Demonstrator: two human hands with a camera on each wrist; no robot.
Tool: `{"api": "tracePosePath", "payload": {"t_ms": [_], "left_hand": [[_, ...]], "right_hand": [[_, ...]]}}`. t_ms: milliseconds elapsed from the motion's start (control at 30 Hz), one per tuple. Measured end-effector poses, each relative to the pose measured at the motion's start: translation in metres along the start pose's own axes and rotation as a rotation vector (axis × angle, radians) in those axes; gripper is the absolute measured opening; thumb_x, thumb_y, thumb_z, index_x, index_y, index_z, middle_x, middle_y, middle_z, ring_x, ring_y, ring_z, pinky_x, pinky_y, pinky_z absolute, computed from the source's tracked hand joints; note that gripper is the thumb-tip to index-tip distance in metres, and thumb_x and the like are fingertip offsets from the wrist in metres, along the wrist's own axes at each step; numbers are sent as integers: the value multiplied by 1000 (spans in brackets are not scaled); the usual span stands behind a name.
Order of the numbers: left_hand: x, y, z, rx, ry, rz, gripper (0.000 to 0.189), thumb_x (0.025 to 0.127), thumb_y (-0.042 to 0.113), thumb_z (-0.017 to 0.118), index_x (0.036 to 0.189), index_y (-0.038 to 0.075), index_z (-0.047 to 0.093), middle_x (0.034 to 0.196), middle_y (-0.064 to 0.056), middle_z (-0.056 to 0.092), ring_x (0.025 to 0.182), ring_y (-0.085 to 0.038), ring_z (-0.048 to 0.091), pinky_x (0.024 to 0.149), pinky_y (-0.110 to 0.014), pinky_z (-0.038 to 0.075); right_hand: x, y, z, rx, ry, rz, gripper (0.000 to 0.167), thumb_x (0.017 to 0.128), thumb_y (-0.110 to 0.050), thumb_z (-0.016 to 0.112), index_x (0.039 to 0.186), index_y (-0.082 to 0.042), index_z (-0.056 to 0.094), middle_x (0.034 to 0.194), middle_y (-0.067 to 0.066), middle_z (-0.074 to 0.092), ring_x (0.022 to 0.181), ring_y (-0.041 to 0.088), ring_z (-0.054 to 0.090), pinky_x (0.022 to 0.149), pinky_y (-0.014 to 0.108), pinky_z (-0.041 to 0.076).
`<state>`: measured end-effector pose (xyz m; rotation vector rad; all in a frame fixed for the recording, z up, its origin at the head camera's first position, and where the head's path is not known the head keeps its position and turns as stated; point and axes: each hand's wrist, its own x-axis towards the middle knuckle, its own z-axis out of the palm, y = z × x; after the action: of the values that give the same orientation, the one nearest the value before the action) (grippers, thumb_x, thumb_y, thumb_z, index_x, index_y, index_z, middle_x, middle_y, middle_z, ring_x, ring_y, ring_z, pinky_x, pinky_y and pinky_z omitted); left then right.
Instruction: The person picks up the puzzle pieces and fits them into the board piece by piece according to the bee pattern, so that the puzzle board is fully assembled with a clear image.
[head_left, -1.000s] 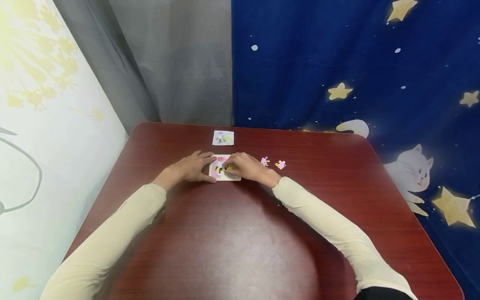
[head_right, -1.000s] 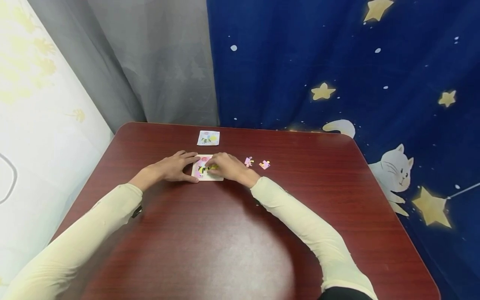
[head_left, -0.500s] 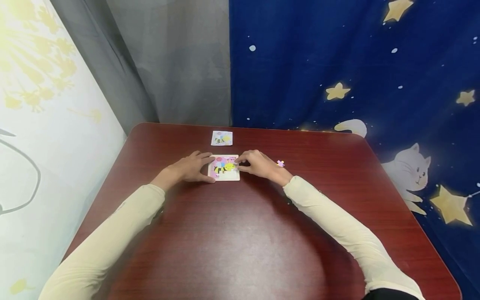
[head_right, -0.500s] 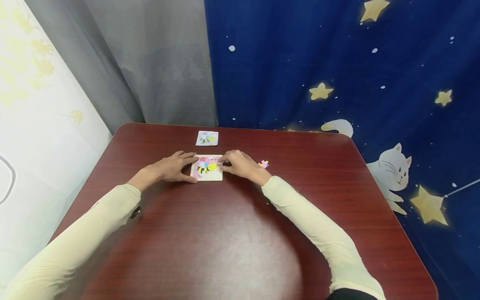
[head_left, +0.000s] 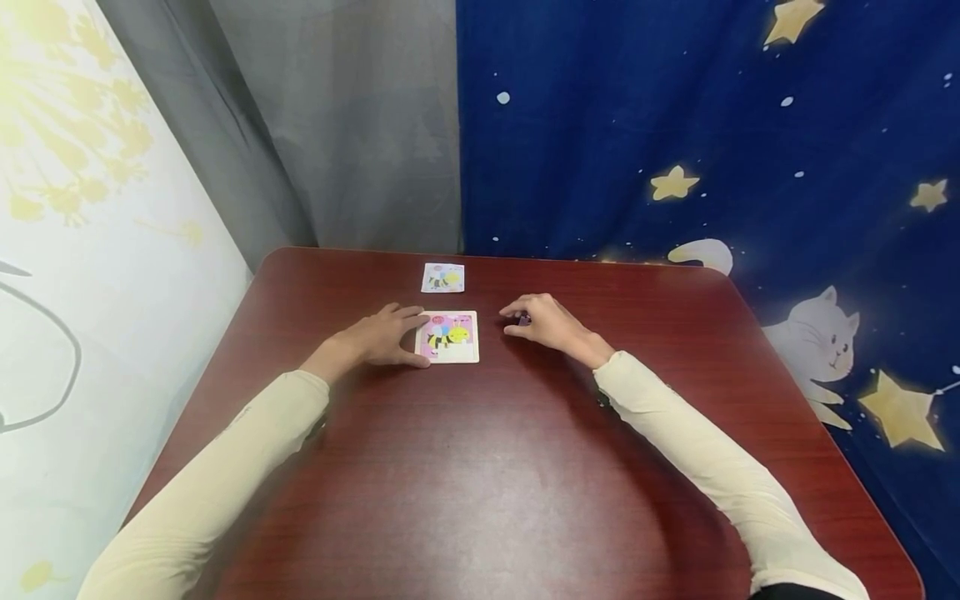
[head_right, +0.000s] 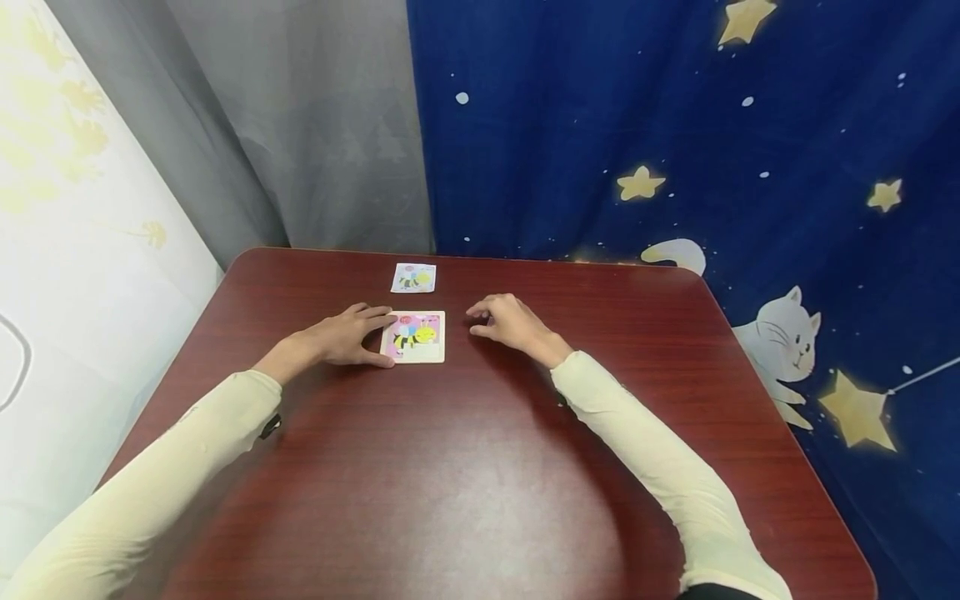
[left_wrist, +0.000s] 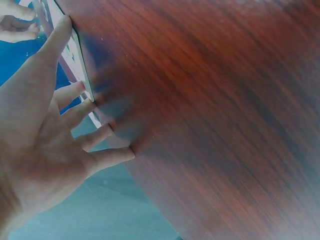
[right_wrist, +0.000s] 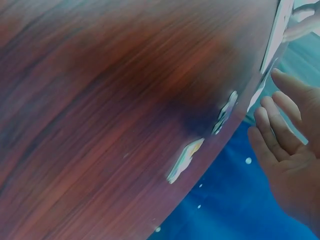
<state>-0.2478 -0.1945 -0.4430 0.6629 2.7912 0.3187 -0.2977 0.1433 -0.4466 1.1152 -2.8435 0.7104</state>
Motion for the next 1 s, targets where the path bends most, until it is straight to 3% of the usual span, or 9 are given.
{"api": "tracePosePath", "payload": {"t_ms": [533, 733, 1000], "left_hand": [[-2, -1, 0, -5, -1, -8, 97, 84, 65, 77, 161, 16, 41, 167, -11, 33, 150, -43, 30, 110, -67, 38], [-1, -2, 1, -4, -9, -10, 98, 84, 67, 76, 161, 18, 40, 168, -9, 32, 151, -42, 28, 111, -66, 38], [2, -3, 2, -5, -18, -16, 100, 84, 68, 75, 162, 19, 38, 169, -8, 30, 152, -41, 28, 111, -65, 39]], "right_hand": [[-12, 14, -2, -70, -16, 166, 28, 89, -27, 84, 111, -9, 80, 106, 6, 76, 101, 21, 67, 93, 42, 54], [-7, 11, 2, -38, -20, 119, 22, 90, -13, 80, 110, -6, 81, 107, 9, 75, 100, 22, 67, 91, 39, 55], [-1, 8, 11, 54, -27, 28, 32, 89, 4, 73, 120, -5, 77, 110, 10, 75, 97, 22, 67, 87, 35, 56]]}}
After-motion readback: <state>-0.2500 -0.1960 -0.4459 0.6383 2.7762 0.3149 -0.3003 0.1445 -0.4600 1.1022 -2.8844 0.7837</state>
